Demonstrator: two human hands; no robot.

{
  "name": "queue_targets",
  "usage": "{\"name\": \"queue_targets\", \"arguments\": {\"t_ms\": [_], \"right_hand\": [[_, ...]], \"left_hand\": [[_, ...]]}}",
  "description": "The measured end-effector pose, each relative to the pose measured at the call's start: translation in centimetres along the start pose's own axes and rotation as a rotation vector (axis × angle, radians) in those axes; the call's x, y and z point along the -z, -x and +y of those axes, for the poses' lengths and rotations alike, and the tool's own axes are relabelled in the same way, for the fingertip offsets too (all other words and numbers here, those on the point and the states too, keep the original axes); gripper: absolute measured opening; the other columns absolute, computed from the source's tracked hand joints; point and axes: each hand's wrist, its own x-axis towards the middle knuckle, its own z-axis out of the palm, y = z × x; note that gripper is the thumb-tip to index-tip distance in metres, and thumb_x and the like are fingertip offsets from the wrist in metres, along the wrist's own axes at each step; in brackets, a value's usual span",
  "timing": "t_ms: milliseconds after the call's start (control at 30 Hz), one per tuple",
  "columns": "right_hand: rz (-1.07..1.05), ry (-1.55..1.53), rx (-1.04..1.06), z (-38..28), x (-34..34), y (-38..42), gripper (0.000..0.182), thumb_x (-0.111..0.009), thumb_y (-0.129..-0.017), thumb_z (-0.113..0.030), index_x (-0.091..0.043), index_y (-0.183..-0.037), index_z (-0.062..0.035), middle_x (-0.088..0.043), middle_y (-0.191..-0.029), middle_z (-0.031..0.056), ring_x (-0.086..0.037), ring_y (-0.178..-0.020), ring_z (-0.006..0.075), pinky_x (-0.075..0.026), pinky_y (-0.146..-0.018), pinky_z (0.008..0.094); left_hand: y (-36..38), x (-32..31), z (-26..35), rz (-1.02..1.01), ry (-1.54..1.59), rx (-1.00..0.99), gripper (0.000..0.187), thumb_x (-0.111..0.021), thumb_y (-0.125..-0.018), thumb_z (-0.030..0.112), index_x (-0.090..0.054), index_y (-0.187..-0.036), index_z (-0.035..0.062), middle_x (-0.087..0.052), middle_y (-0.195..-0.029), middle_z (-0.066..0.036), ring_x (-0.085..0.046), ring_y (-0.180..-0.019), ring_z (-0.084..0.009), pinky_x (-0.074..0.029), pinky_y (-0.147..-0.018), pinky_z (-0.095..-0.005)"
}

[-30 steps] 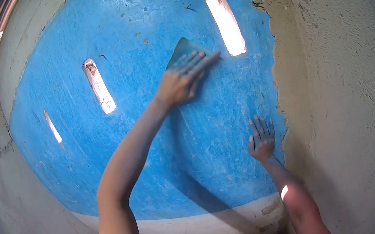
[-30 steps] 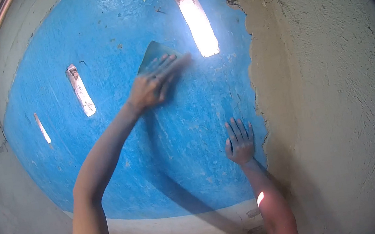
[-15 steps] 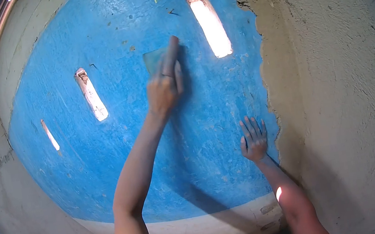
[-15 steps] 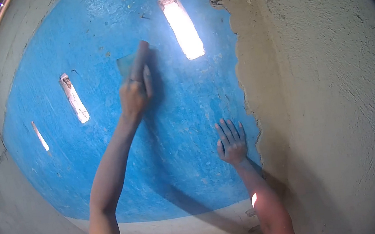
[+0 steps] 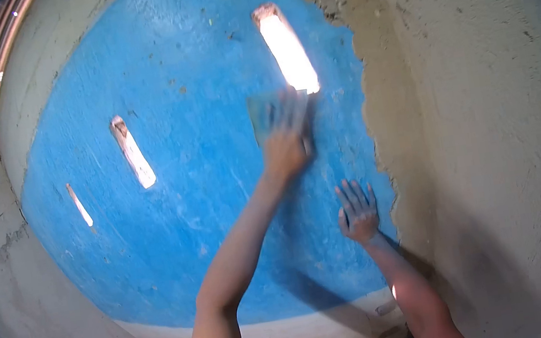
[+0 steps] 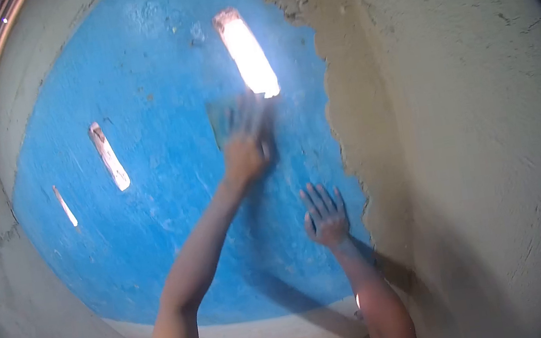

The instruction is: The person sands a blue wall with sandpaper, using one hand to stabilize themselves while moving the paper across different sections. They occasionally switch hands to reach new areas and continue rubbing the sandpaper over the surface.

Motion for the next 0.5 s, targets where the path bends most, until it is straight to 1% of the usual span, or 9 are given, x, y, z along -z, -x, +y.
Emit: {"name": "queue_targets", "arguments": {"t_ms": [67, 100, 167, 267, 333, 400, 433, 500], "right_hand": [[0.047, -0.005, 0.014, 0.1, 0.2, -0.3, 0.048, -0.042, -0.094, -0.025, -0.054, -0.139, -0.0127, -0.052, -0.144, 0.0067, -0.047, -0.134, 0.0249, -0.027, -0.115, 0.0515], [0.054, -0.013, 0.019, 0.0, 0.2, -0.3, 0.048, -0.042, -0.094, -0.025, -0.054, -0.139, -0.0127, -0.052, -0.144, 0.0068, -0.047, -0.134, 0.0250, -0.027, -0.115, 0.0515], [0.059, -0.015, 0.021, 0.1, 0.2, -0.3, 0.047, -0.042, -0.095, -0.025, -0.055, -0.138, -0.0131, -0.053, -0.143, 0.0064, -0.048, -0.133, 0.0247, -0.027, -0.115, 0.0515], [0.067, -0.035, 0.009, -0.1, 0.4, -0.6, 0.047, -0.041, -0.096, -0.024, -0.055, -0.139, -0.0139, -0.052, -0.143, 0.0055, -0.047, -0.133, 0.0238, -0.027, -0.115, 0.0508], [0.036, -0.054, 0.001, 0.0, 0.3, -0.4, 0.047, -0.041, -0.096, -0.024, -0.054, -0.140, -0.0145, -0.051, -0.144, 0.0049, -0.047, -0.134, 0.0231, -0.027, -0.115, 0.0504], [0.007, -0.057, 0.021, 0.6, 0.5, 0.3, 0.047, -0.042, -0.096, -0.024, -0.053, -0.141, -0.0152, -0.050, -0.145, 0.0041, -0.046, -0.135, 0.0225, -0.027, -0.115, 0.0500], [-0.007, -0.056, 0.031, 0.9, 0.5, 0.9, 0.048, -0.042, -0.095, -0.024, -0.053, -0.141, -0.0155, -0.050, -0.146, 0.0038, -0.046, -0.135, 0.0223, -0.027, -0.115, 0.0497], [-0.030, -0.055, 0.028, 1.0, 0.6, 1.8, 0.048, -0.043, -0.095, -0.024, -0.052, -0.142, -0.0164, -0.049, -0.146, 0.0031, -0.045, -0.135, 0.0221, -0.026, -0.115, 0.0494]], "left_hand": [[0.5, -0.4, 0.0, -0.060, 0.124, -0.149, 0.064, -0.047, -0.090, 0.018, -0.033, -0.151, 0.0070, -0.038, -0.152, -0.021, -0.035, -0.142, -0.0362, -0.024, -0.117, -0.0508], [-1.2, -0.4, -0.4, 0.000, 0.118, -0.151, 0.062, -0.047, -0.091, 0.018, -0.034, -0.151, 0.0074, -0.039, -0.152, -0.019, -0.035, -0.142, -0.0346, -0.024, -0.117, -0.0503], [-5.6, 0.0, -1.6, 0.094, 0.110, -0.138, 0.060, -0.046, -0.092, 0.019, -0.036, -0.150, 0.0082, -0.040, -0.152, -0.017, -0.035, -0.142, -0.0316, -0.023, -0.117, -0.0492], [-7.7, 1.0, 0.2, 0.149, 0.082, 0.015, 0.055, -0.045, -0.096, 0.020, -0.040, -0.149, 0.0094, -0.040, -0.152, -0.017, -0.034, -0.142, -0.0337, -0.023, -0.117, -0.0483], [-3.2, 0.6, 2.0, 0.166, 0.055, 0.179, 0.053, -0.045, -0.097, 0.021, -0.040, -0.149, 0.0099, -0.038, -0.153, -0.017, -0.033, -0.143, -0.0351, -0.023, -0.117, -0.0487], [4.1, 0.3, 5.2, 0.142, 0.027, 0.401, 0.052, -0.045, -0.098, 0.021, -0.041, -0.148, 0.0092, -0.037, -0.153, -0.019, -0.032, -0.143, -0.0374, -0.022, -0.117, -0.0497], [9.4, -0.1, 6.9, 0.120, 0.023, 0.498, 0.052, -0.045, -0.098, 0.020, -0.039, -0.148, 0.0054, -0.035, -0.153, -0.022, -0.028, -0.144, -0.0402, -0.020, -0.117, -0.0509], [22.9, -1.5, 11.0, -0.013, 0.052, 0.683, 0.054, -0.043, -0.099, 0.019, -0.035, -0.148, -0.0021, -0.032, -0.153, -0.027, -0.021, -0.145, -0.0456, -0.016, -0.117, -0.0532]]}}
